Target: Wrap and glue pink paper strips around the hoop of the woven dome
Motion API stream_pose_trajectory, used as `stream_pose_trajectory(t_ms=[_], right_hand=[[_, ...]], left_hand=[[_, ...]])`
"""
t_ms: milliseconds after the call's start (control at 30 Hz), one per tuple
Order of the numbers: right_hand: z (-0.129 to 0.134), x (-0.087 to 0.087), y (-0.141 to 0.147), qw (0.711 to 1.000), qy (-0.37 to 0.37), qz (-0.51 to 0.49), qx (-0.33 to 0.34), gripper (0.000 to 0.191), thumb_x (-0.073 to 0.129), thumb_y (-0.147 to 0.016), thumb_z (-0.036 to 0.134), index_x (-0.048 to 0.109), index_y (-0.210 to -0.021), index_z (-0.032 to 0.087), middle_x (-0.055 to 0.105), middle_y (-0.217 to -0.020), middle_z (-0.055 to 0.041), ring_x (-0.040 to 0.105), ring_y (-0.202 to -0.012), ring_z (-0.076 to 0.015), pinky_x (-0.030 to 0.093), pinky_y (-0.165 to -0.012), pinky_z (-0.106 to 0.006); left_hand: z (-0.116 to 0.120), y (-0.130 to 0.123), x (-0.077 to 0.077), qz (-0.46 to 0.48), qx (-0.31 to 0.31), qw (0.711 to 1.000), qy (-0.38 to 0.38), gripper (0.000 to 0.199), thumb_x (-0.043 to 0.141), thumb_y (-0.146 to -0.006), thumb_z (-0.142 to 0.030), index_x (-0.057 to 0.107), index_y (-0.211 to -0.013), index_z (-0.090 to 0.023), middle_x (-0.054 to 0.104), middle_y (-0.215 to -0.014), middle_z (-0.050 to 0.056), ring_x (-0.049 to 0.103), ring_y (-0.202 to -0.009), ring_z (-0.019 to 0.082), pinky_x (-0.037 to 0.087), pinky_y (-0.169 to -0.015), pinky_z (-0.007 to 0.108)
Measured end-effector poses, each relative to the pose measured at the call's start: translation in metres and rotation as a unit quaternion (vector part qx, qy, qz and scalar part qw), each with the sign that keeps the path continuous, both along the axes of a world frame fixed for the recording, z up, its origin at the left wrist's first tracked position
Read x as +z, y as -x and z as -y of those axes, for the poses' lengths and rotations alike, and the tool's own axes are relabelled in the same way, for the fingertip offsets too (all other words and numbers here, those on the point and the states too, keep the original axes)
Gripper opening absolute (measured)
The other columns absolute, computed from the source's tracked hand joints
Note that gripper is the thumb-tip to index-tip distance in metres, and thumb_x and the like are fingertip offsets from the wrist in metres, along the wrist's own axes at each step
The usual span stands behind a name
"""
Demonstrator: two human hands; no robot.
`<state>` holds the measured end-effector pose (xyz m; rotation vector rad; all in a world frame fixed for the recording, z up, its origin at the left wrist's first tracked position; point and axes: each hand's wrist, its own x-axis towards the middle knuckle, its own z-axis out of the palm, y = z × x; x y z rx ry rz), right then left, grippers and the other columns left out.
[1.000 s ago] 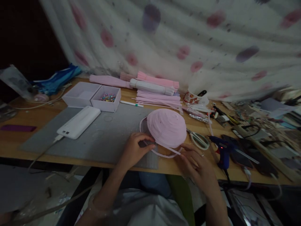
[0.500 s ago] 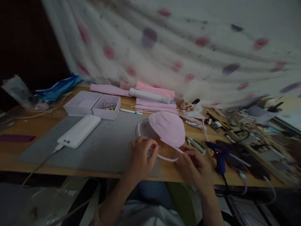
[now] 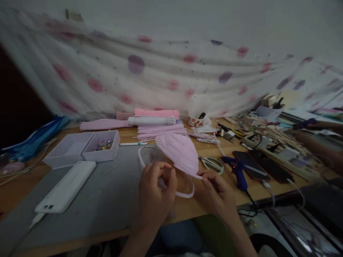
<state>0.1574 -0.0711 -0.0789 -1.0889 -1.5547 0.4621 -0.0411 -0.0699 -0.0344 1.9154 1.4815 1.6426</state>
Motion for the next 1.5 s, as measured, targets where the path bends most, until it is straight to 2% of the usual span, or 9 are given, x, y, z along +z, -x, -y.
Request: stream_pose_trajectory(t_ms=[133,267,367,533,767,1067,1233,1400,1500], right_hand=[[0.002,-0.002,0.0,1.0,0.005,-0.009,0.017,0.011,0.056,-0.093,0.028,0.064,-0.087,0.023,0.072,-0.094,-0.0047,0.068,-0.091,-0.0189,0.053,-0.08,-0.028],[0.002,-0.001,0.0,1.0,-0.001,-0.01,0.023,0.01,0.055,-0.094,0.025,0.064,-0.089,0.025,0.072,-0.096,-0.0025,0.068,-0.092,-0.0161,0.052,-0.08,-0.024],[0.002,-0.001,0.0,1.0,0.004,-0.014,0.028,0.01,0.055,-0.094,0.025,0.063,-0.089,0.025,0.072,-0.097,-0.0014,0.067,-0.092,-0.0148,0.051,-0.079,-0.021],[0.005,-0.004,0.0,0.999,0.013,-0.018,0.036,0.01,0.055,-0.094,0.026,0.064,-0.09,0.025,0.072,-0.098,-0.0024,0.067,-0.094,-0.0161,0.051,-0.081,-0.024],[0.007,-0.005,0.001,0.999,0.02,-0.013,0.04,0.011,0.054,-0.095,0.027,0.064,-0.09,0.024,0.072,-0.1,-0.0046,0.068,-0.096,-0.0177,0.052,-0.081,-0.026],[0.006,-0.004,0.005,0.998,0.024,-0.023,0.045,0.013,0.053,-0.095,0.028,0.063,-0.088,0.024,0.073,-0.1,-0.0052,0.069,-0.095,-0.0187,0.054,-0.078,-0.027],[0.007,-0.003,0.006,0.999,0.024,-0.02,0.044,0.015,0.052,-0.096,0.029,0.063,-0.087,0.024,0.073,-0.101,-0.0049,0.069,-0.096,-0.0189,0.054,-0.079,-0.027],[0.005,-0.007,0.005,0.999,0.018,-0.016,0.03,0.012,0.053,-0.095,0.029,0.064,-0.09,0.025,0.073,-0.102,-0.004,0.069,-0.097,-0.0176,0.053,-0.081,-0.026],[0.004,-0.007,0.005,1.0,0.01,-0.012,0.019,0.011,0.054,-0.095,0.028,0.064,-0.091,0.025,0.073,-0.101,-0.0042,0.069,-0.096,-0.0178,0.053,-0.082,-0.026]], left_hand=[[0.001,-0.004,-0.001,0.013,0.012,1.0,0.004,0.005,0.056,-0.088,-0.025,0.057,-0.084,-0.023,0.057,-0.063,-0.004,0.057,-0.065,0.016,0.044,-0.067,0.029],[0.001,-0.007,-0.003,0.047,0.02,0.998,0.03,0.004,0.058,-0.087,-0.028,0.057,-0.089,-0.024,0.057,-0.059,-0.006,0.06,-0.061,0.015,0.044,-0.06,0.026],[0.001,-0.009,-0.004,0.051,0.029,0.998,0.029,0.006,0.06,-0.086,-0.028,0.056,-0.085,-0.024,0.059,-0.061,-0.005,0.061,-0.062,0.014,0.044,-0.058,0.024],[0.0,-0.009,-0.006,0.044,0.044,0.998,0.025,0.01,0.062,-0.085,-0.029,0.056,-0.08,-0.023,0.059,-0.062,-0.004,0.059,-0.06,0.014,0.044,-0.061,0.025],[0.0,-0.006,-0.002,0.038,0.032,0.997,0.06,0.014,0.06,-0.087,-0.032,0.057,-0.076,-0.022,0.056,-0.062,-0.005,0.056,-0.06,0.013,0.042,-0.061,0.025],[0.001,-0.004,-0.004,0.049,0.033,0.995,0.075,0.019,0.06,-0.087,-0.036,0.062,-0.076,-0.022,0.061,-0.067,-0.002,0.057,-0.062,0.014,0.043,-0.061,0.025],[0.0,-0.003,-0.001,0.056,0.023,0.993,0.097,0.023,0.059,-0.087,-0.04,0.063,-0.074,-0.021,0.06,-0.065,-0.001,0.057,-0.061,0.014,0.041,-0.056,0.024],[0.004,-0.003,0.005,0.11,-0.003,0.986,0.128,0.029,0.05,-0.092,-0.045,0.063,-0.083,-0.02,0.058,-0.061,-0.003,0.053,-0.05,0.012,0.04,-0.048,0.023],[0.005,-0.002,0.007,0.117,-0.013,0.984,0.132,0.026,0.052,-0.091,-0.044,0.062,-0.093,-0.02,0.062,-0.064,-0.002,0.056,-0.05,0.011,0.042,-0.048,0.022]])
